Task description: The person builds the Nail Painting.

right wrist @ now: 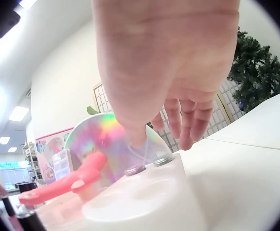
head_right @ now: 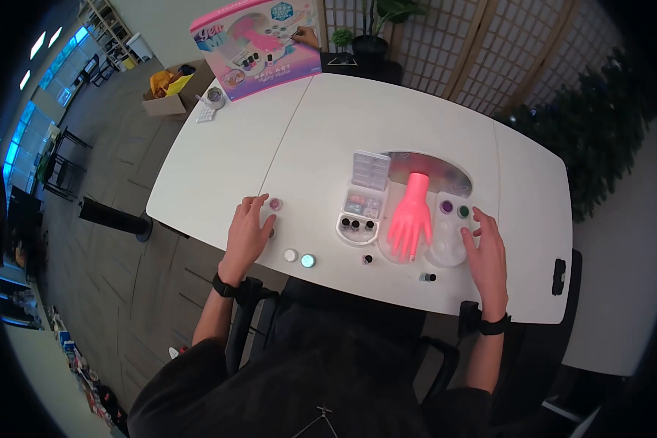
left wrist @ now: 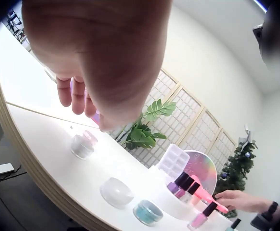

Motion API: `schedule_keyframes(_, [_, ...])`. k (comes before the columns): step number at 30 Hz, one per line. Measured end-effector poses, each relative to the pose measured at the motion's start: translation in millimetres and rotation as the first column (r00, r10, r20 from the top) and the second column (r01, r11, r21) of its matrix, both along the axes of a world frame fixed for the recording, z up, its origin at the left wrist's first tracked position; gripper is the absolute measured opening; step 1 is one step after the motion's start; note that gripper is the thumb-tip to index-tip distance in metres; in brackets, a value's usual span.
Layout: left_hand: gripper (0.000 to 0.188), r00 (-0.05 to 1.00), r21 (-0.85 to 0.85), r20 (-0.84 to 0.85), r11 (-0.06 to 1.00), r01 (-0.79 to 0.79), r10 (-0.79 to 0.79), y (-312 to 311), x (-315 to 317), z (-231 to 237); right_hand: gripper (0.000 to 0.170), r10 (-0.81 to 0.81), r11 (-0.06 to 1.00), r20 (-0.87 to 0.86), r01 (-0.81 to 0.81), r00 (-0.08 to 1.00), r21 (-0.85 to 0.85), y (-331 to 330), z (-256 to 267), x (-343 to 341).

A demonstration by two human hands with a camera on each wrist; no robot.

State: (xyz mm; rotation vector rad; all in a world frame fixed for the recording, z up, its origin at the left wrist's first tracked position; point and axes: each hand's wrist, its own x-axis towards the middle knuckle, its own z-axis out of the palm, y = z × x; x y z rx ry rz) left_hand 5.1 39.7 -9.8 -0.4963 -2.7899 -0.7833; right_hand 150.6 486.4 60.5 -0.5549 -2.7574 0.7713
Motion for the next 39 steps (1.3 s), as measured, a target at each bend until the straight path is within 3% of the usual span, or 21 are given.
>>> schedule_keyframes(3, [0.043, 0.991, -0.141, 0.13, 0.99, 0.002, 0.016, 13, -19, -1, 0.048, 0.097, 0.995, 0.086, -0.094, 0.992, -0.042, -14, 16, 15])
schedule_keyframes(7, [0.036, 0.993, -0.161, 0.119, 0.987, 0.02, -0.001, 20, -20, 4, 0.043, 0.153, 0.986, 0.07, -0.148, 0.986, -0.079, -40, 44, 29])
schedule_keyframes(9, [0.033, 0.979, 0.142, 0.179, 0.987, 0.074, -0.099, 24, -6, 32, 0.039, 0.16, 0.985, 0.044, -0.157, 0.986, -0.066, -51, 56, 31])
schedule_keyframes(10, [0.033, 0.977, 0.143, 0.184, 0.987, 0.078, -0.104, 29, 3, 48, 0.037, 0.208, 0.975, 0.005, -0.207, 0.978, -0.083, -57, 60, 31])
schedule_keyframes(12, [0.038, 0.946, 0.403, 0.178, 0.897, 0.18, -0.27, 47, 25, 80, 0.036, 0.253, 0.963, -0.026, -0.255, 0.967, -0.093, -68, 68, 32])
schedule_keyframes(13, [0.038, 0.945, 0.409, 0.18, 0.894, 0.182, -0.274, 55, 34, 90, 0.036, 0.324, 0.94, -0.042, -0.326, 0.945, -0.098, -75, 72, 31])
schedule_keyframes(15, [0.054, 0.865, 0.485, 0.125, 0.79, 0.375, -0.487, 69, 51, 105, 0.036, 0.384, 0.917, -0.055, -0.387, 0.922, -0.097, -88, 77, 28])
schedule_keyframes(16, [0.054, 0.86, 0.49, 0.124, 0.784, 0.381, -0.495, 76, 56, 111, 0.039, 0.485, 0.872, -0.153, -0.489, 0.861, 0.014, -95, 79, 26])
schedule_keyframes(17, [0.061, 0.771, 0.622, 0.237, 0.702, 0.347, -0.591, 83, 60, 117, 0.041, 0.585, 0.811, -0.234, -0.57, 0.777, 0.134, -101, 80, 25])
schedule_keyframes(18, [0.069, 0.653, 0.737, 0.323, 0.615, 0.281, -0.685, 88, 63, 119, 0.041, 0.579, 0.815, -0.23, -0.563, 0.782, 0.135, -108, 83, 25])
schedule_keyframes(19, [0.069, 0.648, 0.739, 0.321, 0.61, 0.284, -0.691, 91, 63, 120, 0.043, 0.63, 0.774, -0.229, -0.625, 0.742, 0.105, -113, 87, 24])
schedule_keyframes(22, [0.084, 0.282, 0.869, 0.383, 0.447, 0.213, -0.88, 100, 57, 118, 0.045, 0.698, 0.706, -0.199, -0.708, 0.688, 0.029, -113, 90, 27])
schedule_keyframes(23, [0.084, 0.278, 0.871, 0.384, 0.445, 0.207, -0.88, 102, 57, 117, 0.044, 0.72, 0.681, -0.17, -0.732, 0.673, -0.016, -111, 90, 28])
schedule_keyframes(25, [0.084, 0.132, 0.877, 0.396, 0.417, 0.241, -0.909, 108, 56, 116, 0.043, 0.734, 0.669, -0.122, -0.742, 0.668, -0.035, -107, 91, 32])
schedule_keyframes(29, [0.085, 0.034, 0.884, 0.427, 0.425, 0.195, -0.904, 116, 55, 113, 0.036, 0.753, 0.649, -0.082, -0.757, 0.653, -0.071, -98, 92, 35])
schedule_keyframes(30, [0.085, 0.031, 0.883, 0.429, 0.426, 0.195, -0.903, 116, 56, 112, 0.036, 0.751, 0.651, -0.082, -0.756, 0.655, -0.073, -96, 90, 36])
schedule_keyframes(32, [0.084, 0.236, 0.81, 0.437, 0.494, 0.316, -0.868, 117, 58, 110, 0.031, 0.69, 0.721, -0.118, -0.692, 0.714, 0.022, -88, 85, 34])
schedule_keyframes(33, [0.084, 0.237, 0.811, 0.435, 0.492, 0.317, -0.869, 117, 58, 110, 0.031, 0.69, 0.721, -0.118, -0.693, 0.714, 0.025, -80, 83, 31])
schedule_keyframes(35, [0.083, 0.577, 0.651, 0.358, 0.639, 0.409, -0.734, 108, 60, 109, 0.027, 0.507, 0.862, -0.032, -0.506, 0.861, 0.033, -59, 79, 24])
schedule_keyframes(36, [0.08, 0.598, 0.686, 0.337, 0.624, 0.374, -0.728, 100, 60, 107, 0.027, 0.507, 0.862, -0.027, -0.506, 0.861, 0.032, -46, 69, 18])
schedule_keyframes(39, [0.067, 0.683, 0.694, 0.357, 0.67, 0.262, -0.637, 77, 66, 106, 0.027, 0.296, 0.954, 0.005, -0.296, 0.955, 0.056, -12, 26, -1])
